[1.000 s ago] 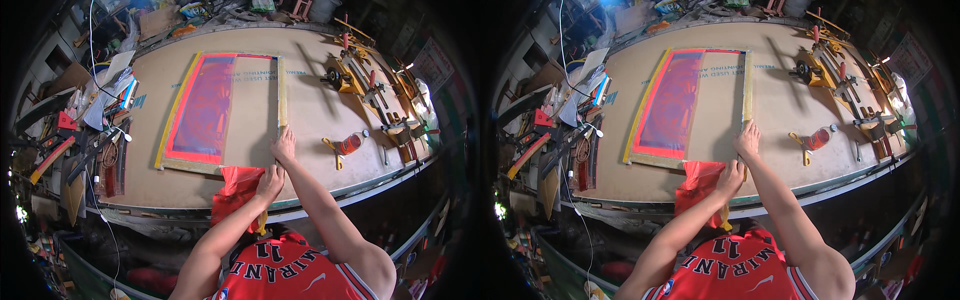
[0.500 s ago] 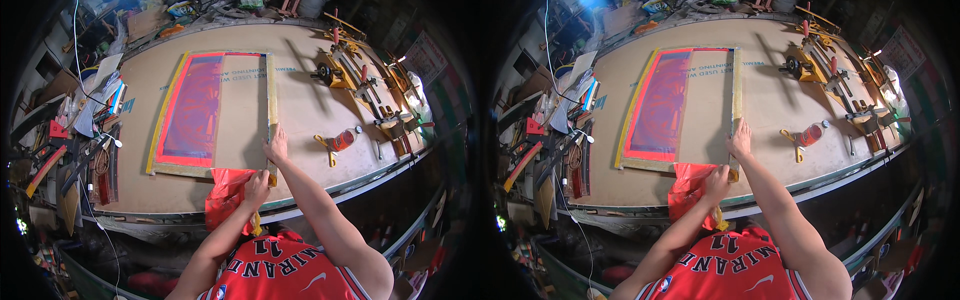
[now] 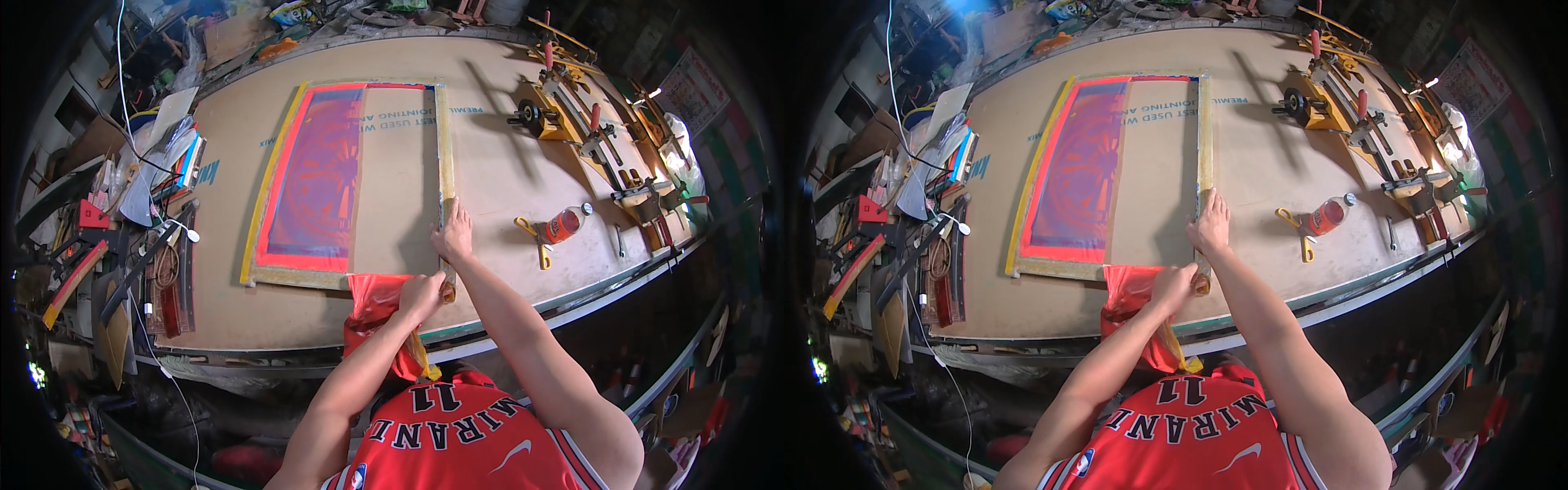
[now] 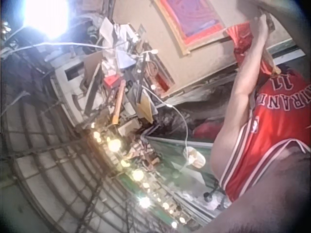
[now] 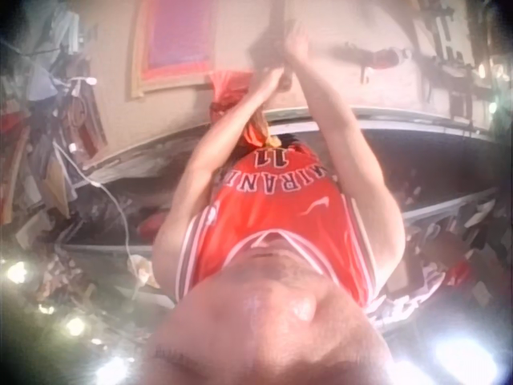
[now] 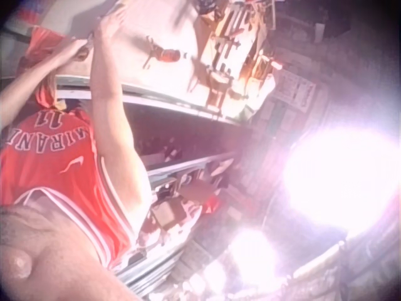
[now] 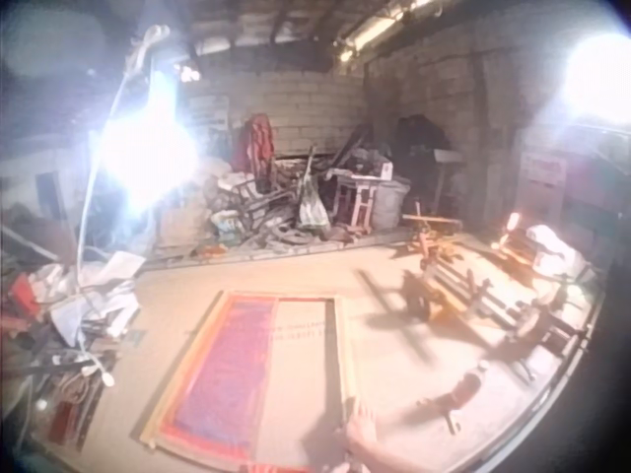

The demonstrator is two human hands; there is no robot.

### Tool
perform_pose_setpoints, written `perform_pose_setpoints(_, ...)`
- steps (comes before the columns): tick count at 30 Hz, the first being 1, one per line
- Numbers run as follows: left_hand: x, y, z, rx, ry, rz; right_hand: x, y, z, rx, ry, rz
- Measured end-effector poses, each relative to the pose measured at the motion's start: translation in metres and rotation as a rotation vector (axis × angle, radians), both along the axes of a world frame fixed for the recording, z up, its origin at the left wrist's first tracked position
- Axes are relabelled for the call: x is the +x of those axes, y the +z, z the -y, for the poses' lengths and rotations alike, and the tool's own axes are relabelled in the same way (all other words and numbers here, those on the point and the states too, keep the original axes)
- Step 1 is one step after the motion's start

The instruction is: The person uses yellow-handled scissors to cut a red and blue rectangular sheet taped to a workbench. They cut along the center and then along the edges, then peel back the cut sections. The person folds the removed pieces and sets them aside.

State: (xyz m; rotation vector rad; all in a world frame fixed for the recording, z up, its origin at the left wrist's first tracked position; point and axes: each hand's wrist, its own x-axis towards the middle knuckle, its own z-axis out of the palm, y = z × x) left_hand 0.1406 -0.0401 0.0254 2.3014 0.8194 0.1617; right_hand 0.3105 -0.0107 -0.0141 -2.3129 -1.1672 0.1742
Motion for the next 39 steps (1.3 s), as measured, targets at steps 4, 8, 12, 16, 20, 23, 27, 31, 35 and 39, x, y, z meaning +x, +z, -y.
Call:
perform_pose_setpoints(4,-0.008,-0.013,0.003,-0.109,0.082,0.263,0.008,-0.005,0.008,0.126,0.024,-0.057)
perform_pose_setpoints(8,-0.026,-0.002,-0.010,0.048,-0.044,0.326,0.066,0.004,0.067,0.208,0.038,-0.094)
perform_pose_setpoints(12,-0.025,0.046,-0.016,-0.027,-0.036,-0.248,0.115,0.017,0.178,0.106,-0.203,0.313)
perform_pose_setpoints(16,-0.029,0.053,-0.010,-0.093,-0.021,-0.194,0.136,0.013,0.232,0.045,-0.130,0.316)
perform_pose_setpoints(20,-0.047,0.039,-0.017,-0.040,-0.144,0.030,0.136,0.004,0.234,0.047,-0.123,0.286)
perform_pose_setpoints(23,-0.055,0.050,-0.014,-0.098,-0.020,-0.164,0.132,0.005,0.224,0.040,-0.147,0.226)
perform_pose_setpoints(27,-0.070,0.073,0.001,-0.122,0.066,-0.366,0.148,-0.002,0.223,0.163,0.042,0.172)
perform_pose_setpoints(31,-0.079,0.044,0.004,-0.224,0.175,-0.151,0.143,-0.003,0.211,0.084,0.002,0.198)
perform_pose_setpoints(35,-0.086,0.044,0.012,-0.246,0.263,-0.100,0.101,0.023,0.182,-0.079,-0.157,0.228)
perform_pose_setpoints(39,-0.084,0.059,0.024,-0.304,0.401,-0.229,0.095,0.015,0.185,-0.056,-0.191,0.176)
